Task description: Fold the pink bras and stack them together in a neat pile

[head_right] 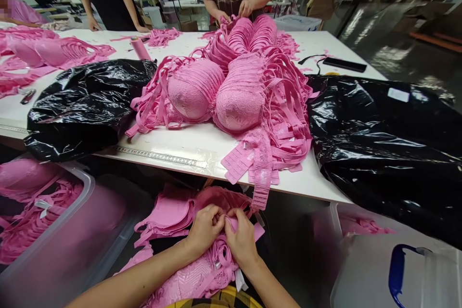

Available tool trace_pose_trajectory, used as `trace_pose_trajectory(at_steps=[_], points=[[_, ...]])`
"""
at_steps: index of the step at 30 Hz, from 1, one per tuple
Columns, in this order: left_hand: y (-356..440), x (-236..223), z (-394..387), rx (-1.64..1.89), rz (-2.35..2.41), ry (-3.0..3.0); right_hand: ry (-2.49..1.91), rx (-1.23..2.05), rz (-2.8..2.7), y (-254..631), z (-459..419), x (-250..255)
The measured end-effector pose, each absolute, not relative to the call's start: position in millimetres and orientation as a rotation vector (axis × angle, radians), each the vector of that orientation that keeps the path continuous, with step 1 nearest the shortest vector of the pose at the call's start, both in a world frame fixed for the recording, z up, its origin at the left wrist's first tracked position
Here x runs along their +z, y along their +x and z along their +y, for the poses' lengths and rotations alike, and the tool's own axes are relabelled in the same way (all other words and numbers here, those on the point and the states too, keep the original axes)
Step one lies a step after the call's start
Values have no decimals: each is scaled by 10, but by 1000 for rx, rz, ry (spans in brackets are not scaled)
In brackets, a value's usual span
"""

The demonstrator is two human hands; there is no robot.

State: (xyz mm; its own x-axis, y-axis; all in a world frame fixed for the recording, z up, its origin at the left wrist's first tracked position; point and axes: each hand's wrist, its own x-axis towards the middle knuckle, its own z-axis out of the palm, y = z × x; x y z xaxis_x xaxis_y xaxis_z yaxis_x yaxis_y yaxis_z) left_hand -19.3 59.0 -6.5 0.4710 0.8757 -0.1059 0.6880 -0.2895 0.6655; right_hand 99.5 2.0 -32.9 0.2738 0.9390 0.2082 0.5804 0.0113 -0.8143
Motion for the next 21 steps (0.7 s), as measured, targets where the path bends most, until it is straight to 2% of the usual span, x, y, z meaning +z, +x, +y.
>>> trace_pose_trajectory(at_steps=[21], points=[[-200, -32, 586, 401, 1253, 2018, -1768, 688, -1119, 947, 97, -277]])
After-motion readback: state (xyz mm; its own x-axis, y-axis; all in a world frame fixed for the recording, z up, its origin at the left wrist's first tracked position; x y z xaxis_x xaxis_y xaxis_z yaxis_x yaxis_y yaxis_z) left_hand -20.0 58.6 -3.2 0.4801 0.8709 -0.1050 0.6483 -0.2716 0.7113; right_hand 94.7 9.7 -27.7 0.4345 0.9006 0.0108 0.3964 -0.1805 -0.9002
